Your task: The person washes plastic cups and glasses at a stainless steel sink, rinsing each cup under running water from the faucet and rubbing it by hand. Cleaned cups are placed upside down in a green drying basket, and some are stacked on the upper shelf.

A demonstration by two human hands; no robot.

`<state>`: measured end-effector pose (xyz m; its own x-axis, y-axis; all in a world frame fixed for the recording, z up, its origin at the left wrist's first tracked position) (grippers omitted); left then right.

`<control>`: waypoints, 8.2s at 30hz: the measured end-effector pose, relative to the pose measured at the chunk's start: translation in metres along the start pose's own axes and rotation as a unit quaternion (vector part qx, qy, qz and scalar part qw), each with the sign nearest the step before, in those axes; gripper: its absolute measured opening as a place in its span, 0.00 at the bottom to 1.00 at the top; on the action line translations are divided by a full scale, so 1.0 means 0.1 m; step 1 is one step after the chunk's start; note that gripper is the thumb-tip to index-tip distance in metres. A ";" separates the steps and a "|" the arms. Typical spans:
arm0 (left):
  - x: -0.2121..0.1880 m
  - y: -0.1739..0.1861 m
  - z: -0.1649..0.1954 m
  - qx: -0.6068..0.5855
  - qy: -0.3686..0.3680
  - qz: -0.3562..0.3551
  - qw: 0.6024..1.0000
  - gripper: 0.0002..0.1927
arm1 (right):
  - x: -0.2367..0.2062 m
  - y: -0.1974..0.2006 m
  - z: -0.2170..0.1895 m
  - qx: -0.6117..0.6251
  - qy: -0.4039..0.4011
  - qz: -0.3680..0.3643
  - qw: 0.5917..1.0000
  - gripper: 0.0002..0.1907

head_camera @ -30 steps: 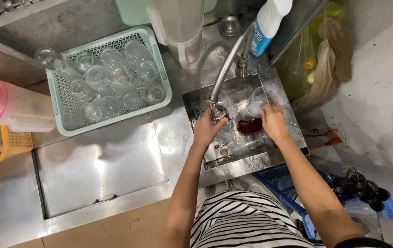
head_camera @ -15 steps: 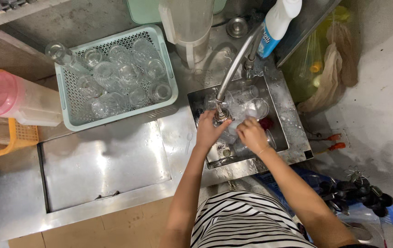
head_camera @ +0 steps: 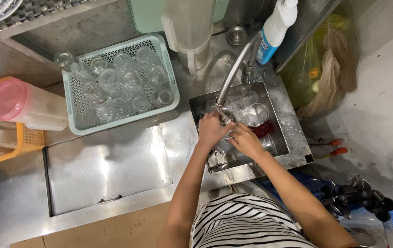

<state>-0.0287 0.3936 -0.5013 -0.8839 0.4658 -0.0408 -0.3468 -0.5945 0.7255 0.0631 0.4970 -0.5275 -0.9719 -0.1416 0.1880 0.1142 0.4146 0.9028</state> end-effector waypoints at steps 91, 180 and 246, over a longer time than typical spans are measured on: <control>-0.05 0.16 0.33 0.101 -0.114 0.110 0.982 0.34 | -0.02 0.38 0.03 0.037 -0.001 0.058 0.998 0.10; -0.09 0.05 -0.03 -0.023 -0.032 0.105 0.994 0.39 | -0.08 0.56 0.05 0.130 -0.081 0.128 0.980 0.06; -0.06 -0.23 0.13 -0.030 -0.001 0.019 0.999 0.37 | -0.86 -0.37 0.98 0.635 -0.585 0.096 0.495 0.15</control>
<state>-0.0119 0.4127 -0.5087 -0.8960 0.4439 -0.0118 -0.3311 -0.6502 0.6839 0.1219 0.5821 -0.6146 -0.5075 0.3191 -0.8003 0.7278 0.6559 -0.2000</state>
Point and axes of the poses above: each hand's wrist, its own x-axis towards the middle knuckle, its own y-axis out of the back of the hand, z = x × y, the point moved 10 cm from there along x, towards the middle knuckle, and after that the axes turned 4 degrees about -x, right-handed, at the moved point
